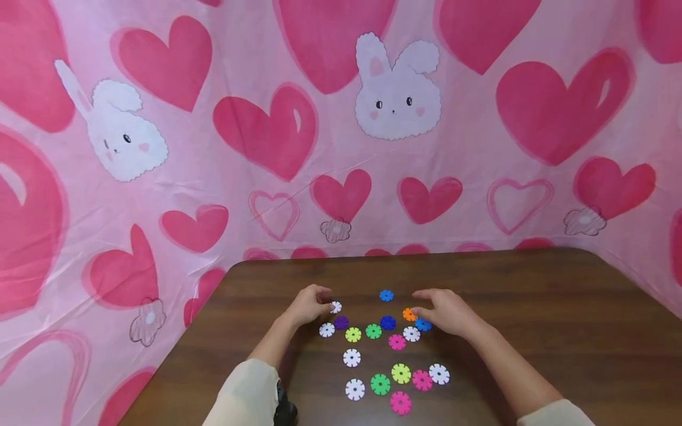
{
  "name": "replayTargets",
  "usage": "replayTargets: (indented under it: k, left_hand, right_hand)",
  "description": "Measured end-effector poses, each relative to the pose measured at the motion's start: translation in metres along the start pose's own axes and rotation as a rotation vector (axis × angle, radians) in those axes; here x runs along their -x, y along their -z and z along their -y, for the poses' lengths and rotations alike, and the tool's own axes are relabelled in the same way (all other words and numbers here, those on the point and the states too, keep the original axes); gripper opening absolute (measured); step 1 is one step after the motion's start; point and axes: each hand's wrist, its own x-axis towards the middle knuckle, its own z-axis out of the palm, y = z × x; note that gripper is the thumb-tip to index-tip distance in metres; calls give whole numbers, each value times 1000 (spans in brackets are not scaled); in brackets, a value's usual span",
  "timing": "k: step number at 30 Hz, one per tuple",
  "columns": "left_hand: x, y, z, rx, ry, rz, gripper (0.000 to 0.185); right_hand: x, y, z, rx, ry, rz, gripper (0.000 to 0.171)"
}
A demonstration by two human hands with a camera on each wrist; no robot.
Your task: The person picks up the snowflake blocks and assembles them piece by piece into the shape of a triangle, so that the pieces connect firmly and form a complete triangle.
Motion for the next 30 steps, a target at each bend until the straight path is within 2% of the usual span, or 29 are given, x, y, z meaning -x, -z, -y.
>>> replayTargets:
  k: [8, 13, 17, 22, 30]
  left_hand:
    - [1, -8, 2, -65, 54, 43, 38]
    - [0, -11, 0, -75, 85, 38, 26]
    - [0, -13, 0, -99, 69, 16, 20]
    - [0, -11, -3, -120, 47, 5, 22]
    - [0, -5, -22, -85, -47, 8, 23]
  right_hand:
    - [-1, -6, -1, -9, -8, 27, 36]
    - [-3, -6, 1, -9, -10, 33, 34]
    - [-4, -5, 1, -11, -17, 48, 32]
    - [-6, -6, -1, -28, -50, 89, 30]
    - [-9, -9, -6, -5, -106, 165, 29]
